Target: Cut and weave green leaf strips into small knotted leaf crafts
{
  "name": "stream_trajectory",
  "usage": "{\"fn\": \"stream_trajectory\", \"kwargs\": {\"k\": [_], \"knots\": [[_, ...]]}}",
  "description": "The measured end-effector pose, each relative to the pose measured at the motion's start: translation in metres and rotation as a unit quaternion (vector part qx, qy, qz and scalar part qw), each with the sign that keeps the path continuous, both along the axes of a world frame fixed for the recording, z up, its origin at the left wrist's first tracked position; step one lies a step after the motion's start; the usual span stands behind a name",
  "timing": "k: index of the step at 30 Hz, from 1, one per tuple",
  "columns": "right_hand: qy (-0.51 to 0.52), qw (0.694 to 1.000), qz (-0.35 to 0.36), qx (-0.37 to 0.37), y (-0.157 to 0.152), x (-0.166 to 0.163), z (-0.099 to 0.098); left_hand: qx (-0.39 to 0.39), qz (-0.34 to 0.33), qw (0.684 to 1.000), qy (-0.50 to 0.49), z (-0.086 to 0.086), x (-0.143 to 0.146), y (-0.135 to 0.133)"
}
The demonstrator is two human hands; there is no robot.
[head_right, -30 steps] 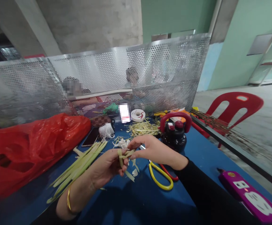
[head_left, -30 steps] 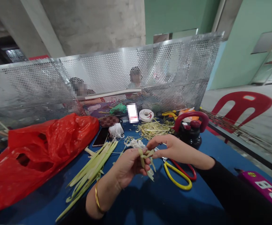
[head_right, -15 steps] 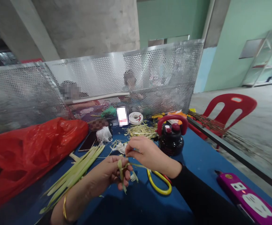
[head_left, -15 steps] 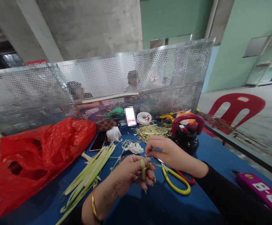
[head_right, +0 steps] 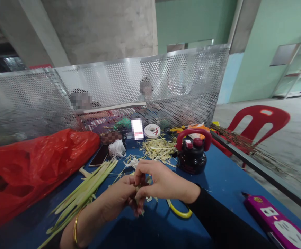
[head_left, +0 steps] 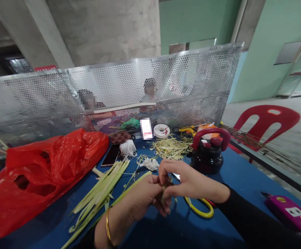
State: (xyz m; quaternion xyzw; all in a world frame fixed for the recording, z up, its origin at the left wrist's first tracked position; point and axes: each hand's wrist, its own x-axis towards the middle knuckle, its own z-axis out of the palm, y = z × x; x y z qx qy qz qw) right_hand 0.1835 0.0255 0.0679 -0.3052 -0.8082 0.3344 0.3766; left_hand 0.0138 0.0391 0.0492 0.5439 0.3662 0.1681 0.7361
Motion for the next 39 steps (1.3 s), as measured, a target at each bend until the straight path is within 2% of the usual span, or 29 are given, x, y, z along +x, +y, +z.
{"fn": "stream_trajectory", "kwargs": {"k": [6,12,16,22,26,30,32,36,39], "knots": [[-0.001,1.0,0.016,0.005,0.002,0.003,-0.003,-0.034,-0.013,0.998,-0.055,-0.008,-0.004,0.003],[-0.004,1.0,0.007,-0.014,0.002,0.003,0.0,-0.073,-0.021,0.995,-0.072,-0.004,-0.005,0.004],[-0.011,0.999,-0.025,-0.023,0.003,0.005,0.001,-0.088,-0.004,0.994,-0.072,-0.002,-0.002,0.005],[0.021,0.993,-0.096,-0.062,0.007,0.006,0.0,-0.099,0.057,0.987,-0.113,0.004,-0.005,0.006],[0.046,0.987,-0.11,-0.107,0.006,0.001,-0.002,-0.069,0.037,0.991,-0.105,0.009,-0.007,0.005],[0.067,0.979,-0.13,-0.145,0.006,-0.005,-0.004,-0.024,0.037,0.997,-0.059,0.006,-0.005,0.001],[0.065,0.978,-0.153,-0.126,0.006,-0.004,-0.002,-0.017,0.054,0.997,-0.06,0.004,-0.004,-0.001],[0.018,0.981,-0.191,-0.014,0.004,0.012,0.009,-0.008,0.085,0.993,-0.086,0.01,-0.007,0.001],[-0.034,0.988,-0.148,-0.031,-0.002,0.025,0.017,0.006,0.103,0.989,-0.109,0.017,-0.013,0.003]]}}
